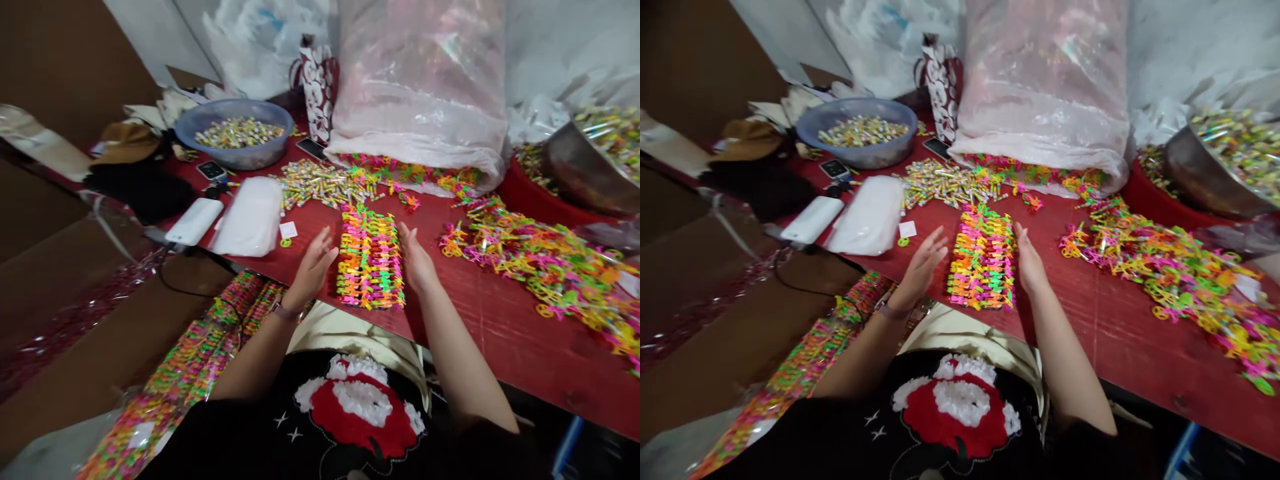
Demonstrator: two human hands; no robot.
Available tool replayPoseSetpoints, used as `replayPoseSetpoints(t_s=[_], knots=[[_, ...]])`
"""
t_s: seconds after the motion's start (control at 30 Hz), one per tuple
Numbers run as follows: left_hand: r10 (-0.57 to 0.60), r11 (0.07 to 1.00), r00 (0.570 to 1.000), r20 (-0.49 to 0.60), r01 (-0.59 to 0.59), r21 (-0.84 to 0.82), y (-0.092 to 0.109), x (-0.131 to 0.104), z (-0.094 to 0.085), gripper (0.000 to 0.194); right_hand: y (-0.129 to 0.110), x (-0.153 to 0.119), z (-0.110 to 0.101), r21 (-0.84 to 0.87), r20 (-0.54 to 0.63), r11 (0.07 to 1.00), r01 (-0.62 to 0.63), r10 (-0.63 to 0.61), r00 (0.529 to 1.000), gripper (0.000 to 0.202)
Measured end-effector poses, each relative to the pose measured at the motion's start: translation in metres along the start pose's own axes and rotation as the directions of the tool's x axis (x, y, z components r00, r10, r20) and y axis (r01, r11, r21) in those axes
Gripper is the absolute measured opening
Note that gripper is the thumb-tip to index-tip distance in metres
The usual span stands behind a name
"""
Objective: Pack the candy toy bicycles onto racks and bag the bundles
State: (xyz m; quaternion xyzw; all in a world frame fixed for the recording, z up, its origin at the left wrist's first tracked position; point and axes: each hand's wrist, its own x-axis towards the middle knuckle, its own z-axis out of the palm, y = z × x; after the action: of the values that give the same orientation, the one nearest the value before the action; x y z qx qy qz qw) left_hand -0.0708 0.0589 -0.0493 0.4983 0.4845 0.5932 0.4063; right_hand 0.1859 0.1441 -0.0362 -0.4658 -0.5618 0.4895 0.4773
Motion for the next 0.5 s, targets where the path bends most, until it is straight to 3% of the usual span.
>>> replayPoseSetpoints(t_s=[0.07, 0.13, 0.2, 0.27, 0.33, 0.5], knots=[[0.183, 0.946, 0.973, -0.141, -0.135, 0.296, 0.007, 0.007, -0.043, 0.066, -0.007, -0.001, -0.004, 0.075, -0.069, 0.997, -0.031, 0.036, 0.997, 0.075], [0.313, 0.823, 0.903, -0.294, -0.103, 0.559, 0.011, 0.015, -0.092, 0.067, -0.012, -0.01, -0.009, 0.118, -0.167, 0.993, 0.018, 0.002, 0.986, 0.071], [0.235, 0.672, 0.927, -0.291, 0.061, 0.738, 0.011, 0.022, -0.135, 0.064, -0.015, -0.024, -0.01, 0.135, -0.25, 0.988, 0.071, -0.036, 0.968, 0.066], [0.161, 0.615, 0.952, -0.259, 0.108, 0.781, 0.009, 0.027, -0.163, 0.048, -0.016, -0.039, -0.007, 0.159, -0.282, 0.985, 0.073, -0.026, 0.959, 0.062], [0.108, 0.567, 0.968, -0.227, 0.127, 0.814, 0.008, 0.03, -0.176, 0.036, -0.018, -0.054, 0.0, 0.198, -0.293, 0.978, 0.057, 0.003, 0.956, 0.058], [0.111, 0.425, 0.967, -0.229, 0.162, 0.89, 0.024, 0.032, -0.177, 0.032, -0.022, -0.085, 0.006, 0.26, -0.355, 0.964, 0.051, 0.046, 0.934, 0.053]])
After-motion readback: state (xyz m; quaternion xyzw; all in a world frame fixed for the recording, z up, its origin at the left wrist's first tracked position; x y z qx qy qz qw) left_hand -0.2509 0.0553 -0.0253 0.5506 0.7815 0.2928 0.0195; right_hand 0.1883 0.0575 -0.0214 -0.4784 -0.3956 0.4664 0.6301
